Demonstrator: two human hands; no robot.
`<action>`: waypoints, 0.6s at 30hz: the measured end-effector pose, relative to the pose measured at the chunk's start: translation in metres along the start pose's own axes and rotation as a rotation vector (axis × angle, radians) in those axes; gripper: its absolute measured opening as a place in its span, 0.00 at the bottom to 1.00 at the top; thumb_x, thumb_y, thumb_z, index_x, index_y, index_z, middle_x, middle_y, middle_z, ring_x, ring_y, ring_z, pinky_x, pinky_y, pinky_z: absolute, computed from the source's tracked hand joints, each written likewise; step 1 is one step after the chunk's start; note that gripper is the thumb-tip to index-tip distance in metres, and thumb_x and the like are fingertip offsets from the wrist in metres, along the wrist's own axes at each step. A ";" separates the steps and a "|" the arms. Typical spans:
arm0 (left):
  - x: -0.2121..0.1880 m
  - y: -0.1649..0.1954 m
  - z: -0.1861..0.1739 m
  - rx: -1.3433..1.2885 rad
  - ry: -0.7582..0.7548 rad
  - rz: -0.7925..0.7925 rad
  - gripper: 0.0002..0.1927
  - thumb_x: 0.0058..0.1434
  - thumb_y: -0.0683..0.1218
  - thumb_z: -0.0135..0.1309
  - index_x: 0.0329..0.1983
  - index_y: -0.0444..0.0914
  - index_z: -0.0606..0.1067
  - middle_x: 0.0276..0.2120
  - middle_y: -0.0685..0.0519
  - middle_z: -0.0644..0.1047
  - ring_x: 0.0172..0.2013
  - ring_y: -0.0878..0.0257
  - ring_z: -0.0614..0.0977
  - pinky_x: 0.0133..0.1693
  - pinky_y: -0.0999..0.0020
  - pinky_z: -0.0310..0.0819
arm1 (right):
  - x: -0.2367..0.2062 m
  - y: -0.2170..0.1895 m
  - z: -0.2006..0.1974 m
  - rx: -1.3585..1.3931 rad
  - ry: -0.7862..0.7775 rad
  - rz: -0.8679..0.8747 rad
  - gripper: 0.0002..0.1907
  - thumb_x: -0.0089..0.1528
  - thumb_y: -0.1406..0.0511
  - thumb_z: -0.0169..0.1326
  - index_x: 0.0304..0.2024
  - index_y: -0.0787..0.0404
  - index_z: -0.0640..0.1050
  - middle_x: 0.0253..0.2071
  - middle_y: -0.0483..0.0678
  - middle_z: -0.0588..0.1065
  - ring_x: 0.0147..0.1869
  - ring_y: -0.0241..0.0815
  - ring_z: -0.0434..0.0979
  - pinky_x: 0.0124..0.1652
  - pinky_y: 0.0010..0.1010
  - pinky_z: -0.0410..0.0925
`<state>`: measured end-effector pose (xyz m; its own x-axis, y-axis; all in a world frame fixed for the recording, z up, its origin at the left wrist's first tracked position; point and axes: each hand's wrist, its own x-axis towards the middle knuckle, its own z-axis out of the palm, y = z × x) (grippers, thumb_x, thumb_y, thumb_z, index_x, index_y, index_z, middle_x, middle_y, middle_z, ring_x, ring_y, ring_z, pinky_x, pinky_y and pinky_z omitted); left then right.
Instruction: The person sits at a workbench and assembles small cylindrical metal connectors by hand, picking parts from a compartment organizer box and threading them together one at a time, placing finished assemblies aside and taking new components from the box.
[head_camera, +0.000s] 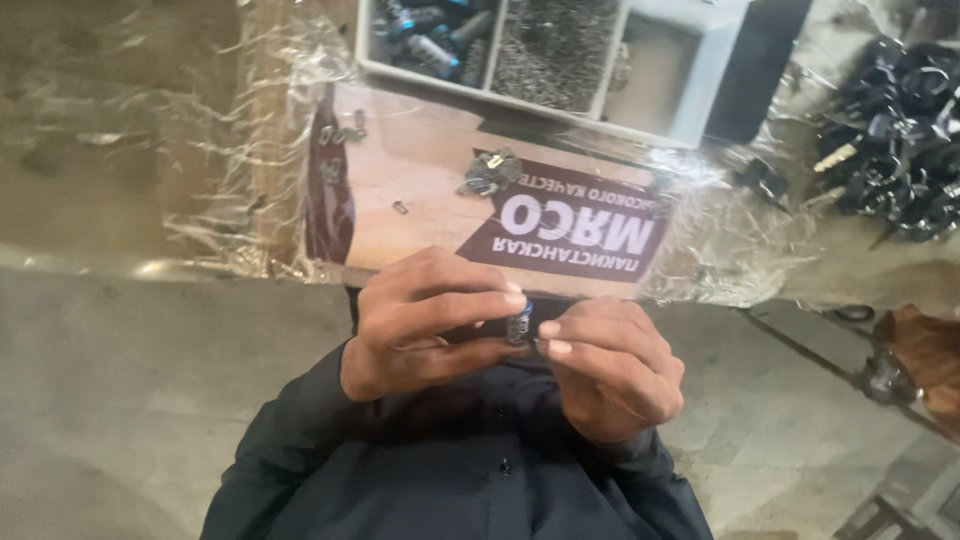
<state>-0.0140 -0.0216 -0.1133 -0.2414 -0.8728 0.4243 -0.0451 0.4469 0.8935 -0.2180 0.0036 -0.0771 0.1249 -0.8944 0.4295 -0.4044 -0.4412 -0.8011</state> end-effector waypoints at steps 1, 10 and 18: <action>-0.001 0.000 0.000 0.000 0.017 -0.005 0.23 0.52 0.42 0.75 0.51 0.40 0.80 0.47 0.52 0.81 0.39 0.60 0.83 0.41 0.67 0.78 | 0.001 0.000 0.003 -0.007 -0.020 0.004 0.10 0.55 0.77 0.65 0.37 0.65 0.78 0.36 0.52 0.80 0.38 0.47 0.81 0.38 0.31 0.75; 0.000 0.003 0.001 0.072 0.028 -0.020 0.23 0.53 0.41 0.74 0.51 0.40 0.81 0.46 0.52 0.80 0.42 0.58 0.83 0.44 0.65 0.78 | 0.003 0.007 -0.001 -0.251 -0.160 -0.170 0.10 0.57 0.76 0.62 0.40 0.62 0.81 0.39 0.51 0.79 0.41 0.47 0.79 0.42 0.34 0.73; 0.011 0.006 0.019 0.024 -0.016 -0.009 0.23 0.51 0.40 0.74 0.50 0.39 0.81 0.45 0.52 0.80 0.42 0.58 0.84 0.44 0.66 0.80 | -0.011 0.018 -0.032 0.370 -0.228 0.556 0.13 0.60 0.71 0.62 0.47 0.66 0.79 0.44 0.50 0.77 0.47 0.43 0.77 0.47 0.30 0.70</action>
<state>-0.0358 -0.0243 -0.1058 -0.2561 -0.8738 0.4134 -0.0704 0.4434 0.8936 -0.2558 0.0082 -0.0829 0.1923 -0.9698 -0.1504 -0.1336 0.1259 -0.9830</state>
